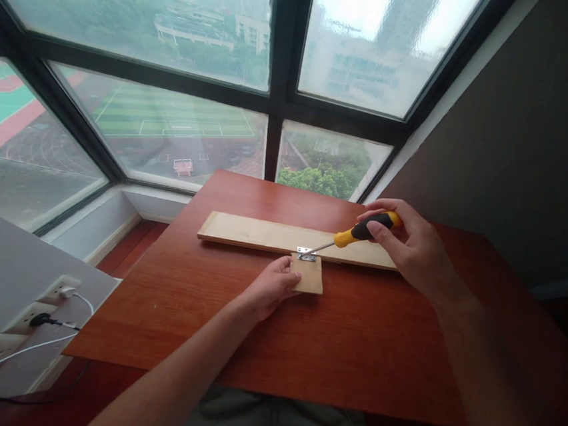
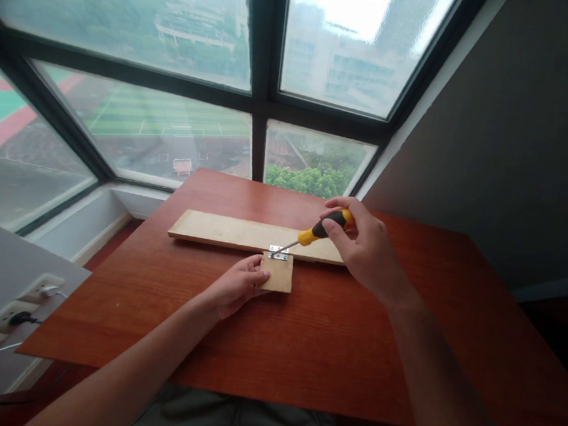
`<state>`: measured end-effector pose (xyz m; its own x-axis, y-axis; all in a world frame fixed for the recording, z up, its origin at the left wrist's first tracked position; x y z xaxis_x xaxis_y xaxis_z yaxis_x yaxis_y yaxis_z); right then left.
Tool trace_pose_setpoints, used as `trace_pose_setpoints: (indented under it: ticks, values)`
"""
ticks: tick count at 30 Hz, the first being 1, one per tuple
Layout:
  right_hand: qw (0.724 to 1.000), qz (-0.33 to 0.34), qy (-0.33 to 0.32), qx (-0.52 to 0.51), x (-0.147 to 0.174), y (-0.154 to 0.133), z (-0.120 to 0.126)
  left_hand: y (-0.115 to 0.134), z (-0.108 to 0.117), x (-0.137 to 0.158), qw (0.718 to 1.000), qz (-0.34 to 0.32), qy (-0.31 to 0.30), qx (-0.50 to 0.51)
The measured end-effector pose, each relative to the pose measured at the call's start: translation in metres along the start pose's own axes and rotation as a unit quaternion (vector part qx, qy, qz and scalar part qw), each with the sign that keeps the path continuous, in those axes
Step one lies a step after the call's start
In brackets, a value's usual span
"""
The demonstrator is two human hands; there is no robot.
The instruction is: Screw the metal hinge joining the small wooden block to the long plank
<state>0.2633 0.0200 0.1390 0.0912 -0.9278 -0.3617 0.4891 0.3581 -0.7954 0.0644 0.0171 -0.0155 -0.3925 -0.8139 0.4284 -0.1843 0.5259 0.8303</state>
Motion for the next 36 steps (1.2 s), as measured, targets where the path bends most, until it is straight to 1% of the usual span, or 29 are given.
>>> trace_pose_setpoints:
  ticks: [4,7,9,12,14,15,16,17,19,21,22,24,26,29,31,36]
  values:
    - [0.987,0.017,0.055,0.150,-0.001,0.000,0.001,-0.001,0.000,-0.001,1.000,-0.004,-0.003,0.009]
    - [0.979,0.011,0.071,0.189,-0.001,0.002,0.003,-0.001,0.000,-0.001,1.000,-0.004,-0.002,0.011]
    - [0.986,-0.005,0.053,0.155,0.000,0.004,0.004,-0.001,-0.001,-0.001,1.000,-0.004,-0.002,0.010]
    - [1.000,-0.016,-0.014,0.019,0.001,0.003,0.004,0.000,-0.001,-0.001,1.000,-0.004,-0.001,0.007]
    - [0.996,-0.018,-0.055,-0.066,0.002,0.001,0.003,0.000,-0.001,0.000,1.000,-0.003,0.000,0.006]
    - [0.994,-0.018,-0.063,-0.084,0.002,0.001,0.002,0.001,-0.001,0.000,1.000,-0.003,0.000,0.007]
    - [0.995,-0.018,-0.058,-0.081,0.003,0.001,0.002,0.001,-0.001,0.000,1.000,-0.002,0.000,0.008]
    - [0.997,-0.014,-0.042,-0.055,0.002,0.001,0.002,0.001,-0.001,0.001,1.000,-0.003,0.000,0.010]
    - [0.999,-0.004,0.005,0.041,0.002,0.004,0.003,0.002,-0.001,0.001,1.000,-0.004,-0.001,0.016]
    - [0.991,-0.002,0.044,0.128,0.002,0.008,0.005,0.002,-0.001,0.001,1.000,-0.001,-0.001,0.019]
    - [0.987,-0.009,0.051,0.151,0.002,0.012,0.006,0.002,-0.001,0.001,1.000,0.001,0.000,0.021]
    - [0.986,-0.035,0.039,0.157,0.003,0.021,0.009,0.002,-0.001,0.001,1.000,0.001,0.001,0.025]
    - [0.988,-0.053,0.027,0.140,0.005,0.028,0.012,0.002,-0.001,0.001,1.000,-0.003,0.000,0.028]
    - [0.997,-0.045,0.001,0.058,0.006,0.029,0.013,0.001,-0.001,0.001,1.000,-0.006,0.000,0.026]
    - [0.999,-0.029,-0.025,0.001,0.006,0.023,0.011,0.001,-0.001,0.001,1.000,-0.006,0.001,0.023]
    - [0.992,0.013,-0.090,-0.082,0.001,-0.006,-0.002,0.001,-0.001,0.000,1.000,-0.011,-0.001,0.002]
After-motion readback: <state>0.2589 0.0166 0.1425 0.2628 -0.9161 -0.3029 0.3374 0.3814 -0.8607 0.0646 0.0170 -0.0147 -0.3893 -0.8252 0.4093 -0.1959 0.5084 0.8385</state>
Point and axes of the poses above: each hand's wrist, its own x-axis away from the middle knuckle, its own z-axis out of the back of the hand, y = z × x, the point moved 3 cm from there along -x, towards the middle knuckle, and after that the axes turned 11 degrees about -x, right-handed, at the moved point
